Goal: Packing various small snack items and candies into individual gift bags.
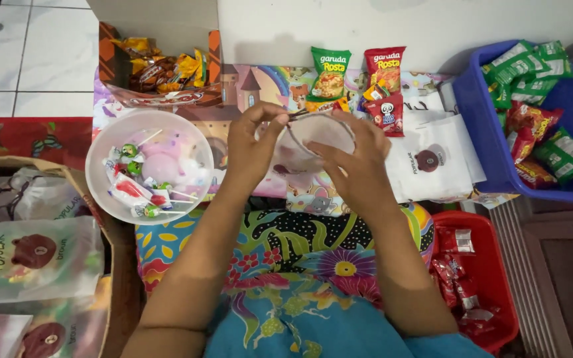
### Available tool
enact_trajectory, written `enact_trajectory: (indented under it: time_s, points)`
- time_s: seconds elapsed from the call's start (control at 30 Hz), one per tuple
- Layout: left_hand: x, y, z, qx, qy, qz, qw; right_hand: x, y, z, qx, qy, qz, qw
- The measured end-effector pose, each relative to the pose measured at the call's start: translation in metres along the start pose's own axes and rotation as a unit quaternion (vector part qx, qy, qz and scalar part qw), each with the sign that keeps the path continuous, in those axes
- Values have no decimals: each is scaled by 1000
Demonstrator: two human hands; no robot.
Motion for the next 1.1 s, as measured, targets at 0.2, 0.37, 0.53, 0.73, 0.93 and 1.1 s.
enact_trajectory:
  time_s: [0.2, 0.37, 0.53, 0.73, 0.93, 1.1]
  points:
    - [-17, -15, -4, 42, -182, 21, 982, -20, -34, -5, -33, 116, 116, 986]
    - [-1, -16, -17, 40, -240, -3, 970, -11, -49, 8, 83, 148, 181, 969]
    - [10, -13, -27, 42, -295, -10, 955, 6, -59, 15, 193, 130, 197, 952]
    - [24, 2, -61, 10, -314, -20, 949, -22, -79, 18, 324, -22, 204, 923]
    - [-37, -12, -81, -79, -66, 86, 991, -68, -89, -61, -142, 42, 95, 984]
    - [6, -15, 7, 109, 329, 110, 931, -85, -96, -32, -197, 192, 208, 939]
Point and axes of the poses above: each hand's wrist, its own y-axis towards the middle knuckle, its own z-axis out of the palm, x = y × z, the point moved 10 cm from there along y, towards the middle knuckle, and after that the axes turned 13 degrees about -z, right-handed, at the moved point
